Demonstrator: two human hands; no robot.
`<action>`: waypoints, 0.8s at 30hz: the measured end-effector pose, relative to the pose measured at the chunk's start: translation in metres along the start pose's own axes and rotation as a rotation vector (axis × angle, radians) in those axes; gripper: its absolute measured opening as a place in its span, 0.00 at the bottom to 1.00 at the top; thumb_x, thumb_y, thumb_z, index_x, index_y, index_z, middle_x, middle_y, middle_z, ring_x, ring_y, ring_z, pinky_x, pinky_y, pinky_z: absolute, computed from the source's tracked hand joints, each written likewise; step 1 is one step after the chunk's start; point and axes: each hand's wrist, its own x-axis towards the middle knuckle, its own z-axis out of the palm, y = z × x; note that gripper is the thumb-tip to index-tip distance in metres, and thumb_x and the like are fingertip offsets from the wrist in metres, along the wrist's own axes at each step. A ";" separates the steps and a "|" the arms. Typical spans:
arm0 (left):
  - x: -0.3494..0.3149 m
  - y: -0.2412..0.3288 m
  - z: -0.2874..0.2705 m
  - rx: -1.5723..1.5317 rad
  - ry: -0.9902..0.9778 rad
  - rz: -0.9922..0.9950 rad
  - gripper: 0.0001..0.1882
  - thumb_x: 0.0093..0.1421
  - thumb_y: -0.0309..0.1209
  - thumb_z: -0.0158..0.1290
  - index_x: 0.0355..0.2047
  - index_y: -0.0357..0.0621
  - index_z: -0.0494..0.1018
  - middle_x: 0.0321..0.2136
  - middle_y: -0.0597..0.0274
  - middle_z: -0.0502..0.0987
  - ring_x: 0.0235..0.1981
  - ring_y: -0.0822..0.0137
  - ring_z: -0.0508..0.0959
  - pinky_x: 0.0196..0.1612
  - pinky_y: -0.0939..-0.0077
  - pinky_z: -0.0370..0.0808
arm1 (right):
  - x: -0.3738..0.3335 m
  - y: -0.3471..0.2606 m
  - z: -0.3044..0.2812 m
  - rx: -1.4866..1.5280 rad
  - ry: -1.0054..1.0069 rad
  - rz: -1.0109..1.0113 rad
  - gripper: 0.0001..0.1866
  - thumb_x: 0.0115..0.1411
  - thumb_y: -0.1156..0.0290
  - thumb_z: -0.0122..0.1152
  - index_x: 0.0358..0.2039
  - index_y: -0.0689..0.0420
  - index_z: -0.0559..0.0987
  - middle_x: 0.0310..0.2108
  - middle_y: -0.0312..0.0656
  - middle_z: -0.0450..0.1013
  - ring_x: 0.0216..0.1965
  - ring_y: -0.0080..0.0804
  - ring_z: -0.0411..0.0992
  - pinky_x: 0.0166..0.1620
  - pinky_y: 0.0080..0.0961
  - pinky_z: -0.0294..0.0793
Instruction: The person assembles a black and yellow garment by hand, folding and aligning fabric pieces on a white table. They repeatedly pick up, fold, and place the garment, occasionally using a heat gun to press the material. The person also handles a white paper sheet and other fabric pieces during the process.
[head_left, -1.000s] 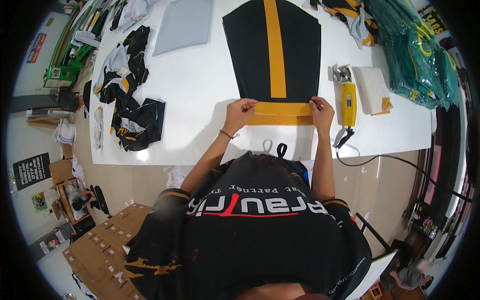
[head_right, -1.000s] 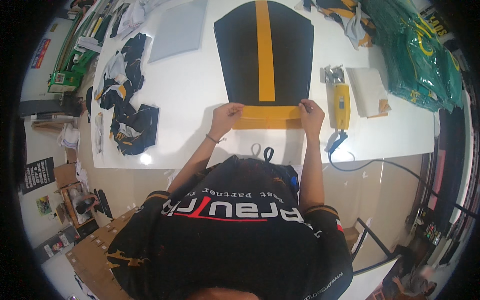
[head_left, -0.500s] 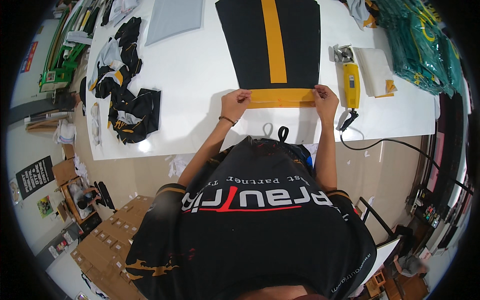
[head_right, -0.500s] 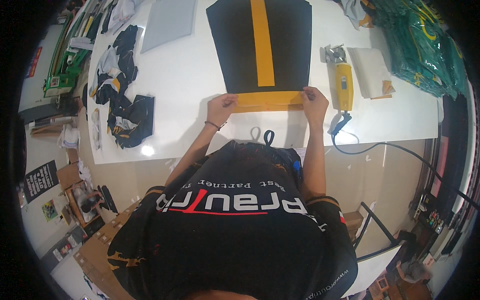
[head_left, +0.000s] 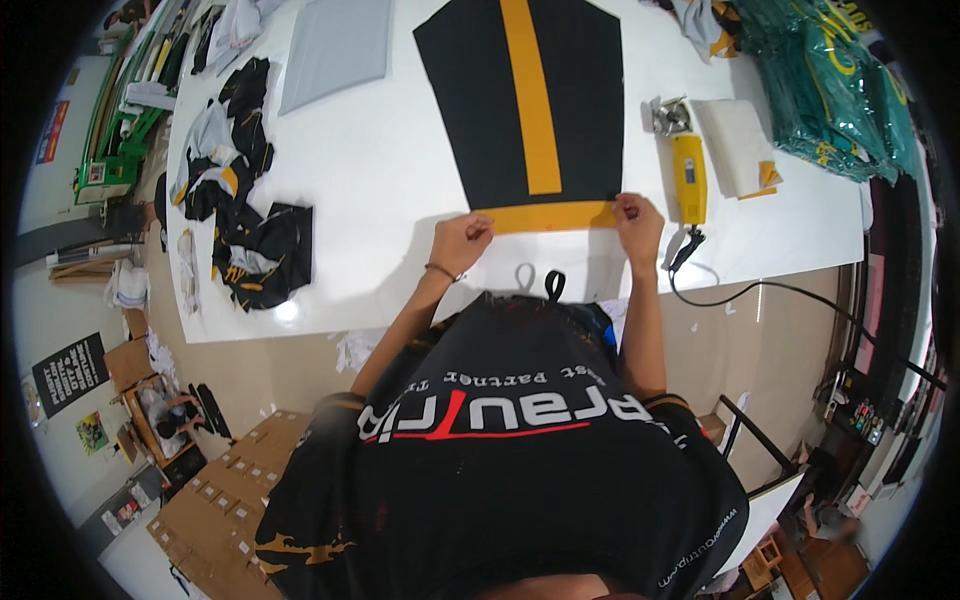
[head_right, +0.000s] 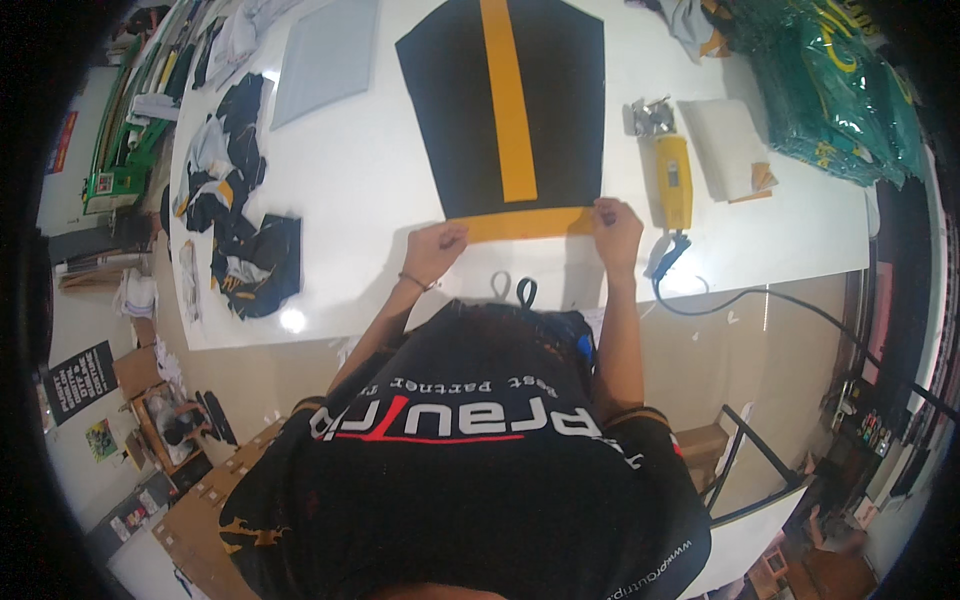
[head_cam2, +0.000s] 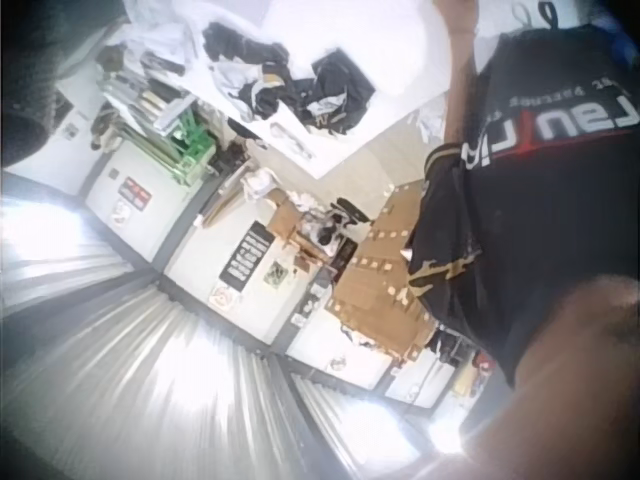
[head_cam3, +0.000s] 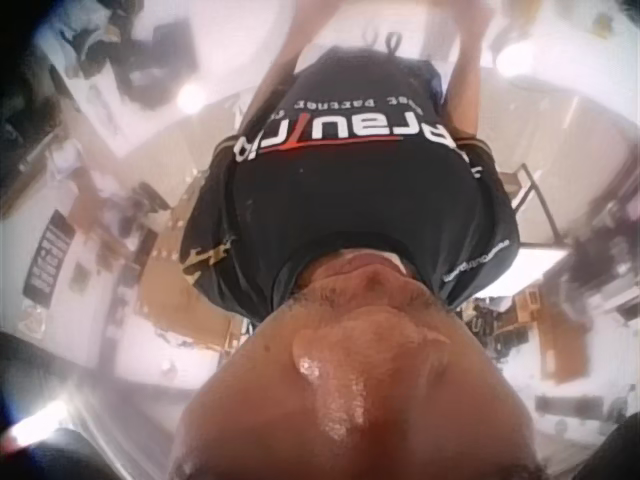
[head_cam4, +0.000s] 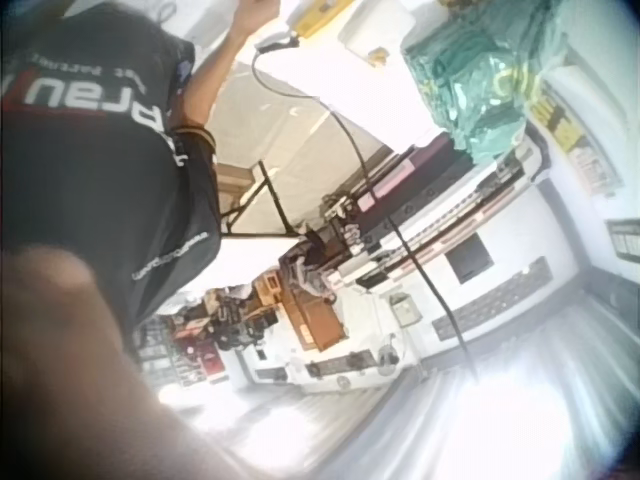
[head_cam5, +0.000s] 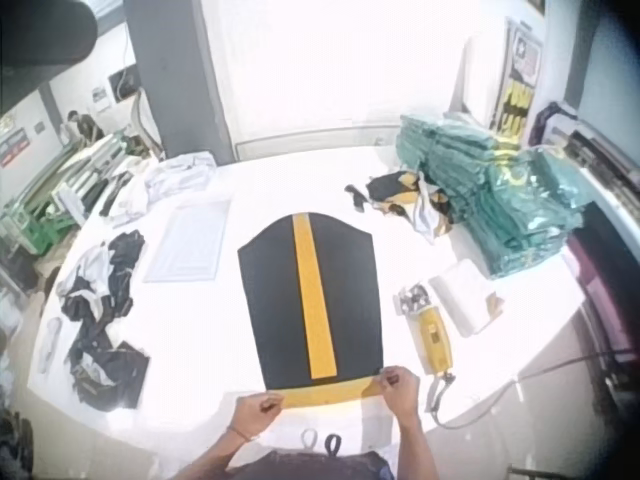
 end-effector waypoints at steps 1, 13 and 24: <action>0.001 0.000 -0.003 0.000 -0.025 -0.026 0.10 0.57 0.28 0.63 0.39 0.39 0.83 0.28 0.54 0.85 0.27 0.66 0.85 0.33 0.74 0.81 | -0.001 -0.002 0.001 -0.010 0.008 -0.024 0.10 0.57 0.77 0.66 0.41 0.61 0.84 0.33 0.48 0.80 0.32 0.36 0.81 0.40 0.30 0.79; 0.051 0.002 -0.024 0.359 0.201 0.280 0.09 0.57 0.32 0.64 0.37 0.43 0.81 0.36 0.57 0.78 0.43 0.54 0.77 0.46 0.61 0.75 | 0.065 -0.106 0.054 -0.089 -0.077 -0.261 0.12 0.58 0.69 0.67 0.43 0.56 0.82 0.39 0.44 0.75 0.35 0.41 0.76 0.40 0.35 0.77; 0.079 -0.033 -0.041 0.298 0.349 0.300 0.10 0.62 0.30 0.60 0.35 0.38 0.71 0.34 0.53 0.73 0.37 0.54 0.73 0.41 0.61 0.72 | 0.297 -0.143 0.148 -0.424 -0.037 -0.332 0.18 0.61 0.59 0.64 0.46 0.57 0.81 0.48 0.51 0.74 0.52 0.52 0.74 0.53 0.46 0.76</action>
